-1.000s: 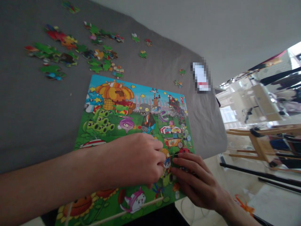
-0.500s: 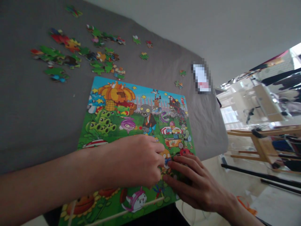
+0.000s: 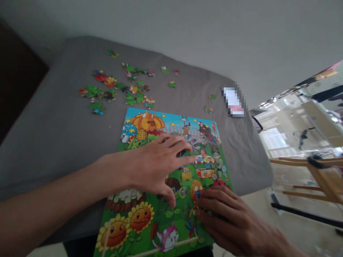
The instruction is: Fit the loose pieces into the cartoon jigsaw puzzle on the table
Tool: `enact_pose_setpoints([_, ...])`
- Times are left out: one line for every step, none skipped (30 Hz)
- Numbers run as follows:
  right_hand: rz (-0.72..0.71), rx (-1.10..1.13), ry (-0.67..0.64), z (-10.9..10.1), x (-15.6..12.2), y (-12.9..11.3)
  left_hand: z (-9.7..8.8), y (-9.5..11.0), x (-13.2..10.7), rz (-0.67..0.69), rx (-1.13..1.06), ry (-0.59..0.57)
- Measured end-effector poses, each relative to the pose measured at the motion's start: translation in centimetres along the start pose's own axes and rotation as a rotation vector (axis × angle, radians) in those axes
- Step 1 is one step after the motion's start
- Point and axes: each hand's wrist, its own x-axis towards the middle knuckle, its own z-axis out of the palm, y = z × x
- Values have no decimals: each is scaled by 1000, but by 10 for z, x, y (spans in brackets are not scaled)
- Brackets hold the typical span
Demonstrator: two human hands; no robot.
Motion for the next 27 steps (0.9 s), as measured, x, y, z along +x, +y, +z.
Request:
enact_pose_setpoints([-15, 11, 9, -2, 4, 4, 3, 1, 0, 8, 11, 5])
enact_pose_setpoints([-32, 23, 23, -4, 9, 9, 6, 1, 1, 18, 23, 15])
enact_pose_setpoints([-48, 34, 40, -6, 14, 16, 8, 0, 2, 31, 34, 25])
enact_pose_setpoints([-61, 42, 60, -7, 18, 24, 10, -1, 2, 46, 43, 34])
enact_pose_setpoints([-70, 50, 80, -8, 23, 32, 11, -2, 3, 61, 50, 42])
enact_pose_setpoints([-78, 56, 102, -9, 28, 42, 12, -3, 3, 75, 56, 50])
enact_pose_setpoints([-80, 60, 124, -10, 32, 51, 13, -3, 4, 88, 63, 59])
enact_pose_setpoints([-82, 63, 145, -11, 38, 60, 14, -3, 4, 101, 70, 68])
enact_pose_setpoints([-84, 65, 170, -12, 43, 68, 14, -3, 4, 110, 79, 80])
enact_pose_setpoints([-89, 68, 195, -13, 48, 75, 15, -2, 5, 116, 89, 96])
enact_pose_setpoints([-93, 73, 222, -14, 53, 81, 15, -2, 5, 118, 98, 109])
enact_pose_setpoints([-96, 78, 253, -16, 58, 86, 15, -1, 5, 116, 103, 115])
enact_pose_setpoints([-99, 81, 288, -17, 63, 91, 14, -1, 5, 113, 102, 116])
enact_pose_setpoints([-97, 82, 326, -19, 68, 96, 13, -2, 5, 108, 93, 114])
enact_pose_setpoints([-89, 79, 358, -20, 73, 102, 11, -3, 5, 102, 81, 109])
enact_pose_setpoints([-80, 72, 389, -20, 78, 107, 9, -4, 4, 95, 69, 103])
enact_pose_setpoints([-71, 62, 419, -19, 82, 114, 7, -6, 4, 85, 61, 96])
enact_pose_setpoints([-63, 55, 445, -17, 86, 121, 6, -7, 4, 75, 60, 90])
enact_pose_setpoints([-55, 51, 470, -14, 89, 128, 4, -8, 4, 67, 63, 83])
enact_pose_setpoints([-48, 49, 497, -10, 91, 135, 3, -10, 3, 65, 67, 77])
enact_pose_setpoints([-40, 50, 524, -5, 92, 142, 3, -10, 3, 71, 68, 73])
enact_pose_setpoints([-29, 53, 551, -1, 92, 148, 3, -11, 3, 80, 65, 70])
enact_pose_setpoints([-12, 58, 579, 3, 91, 153, 3, -11, 2, 89, 60, 65])
enact_pose_setpoints([11, 67, 610, 6, 89, 157, 3, -12, 2, 96, 56, 56])
enact_pose_setpoints([43, 78, 636, 9, 86, 160, 2, -13, 1, 95, 54, 43])
enact_pose_setpoints([79, 93, 653, 11, 83, 162, 1, -14, 0, 88, 56, 32])
enact_pose_setpoints([116, 111, 661, 12, 80, 164, -1, -16, 0, 75, 62, 25])
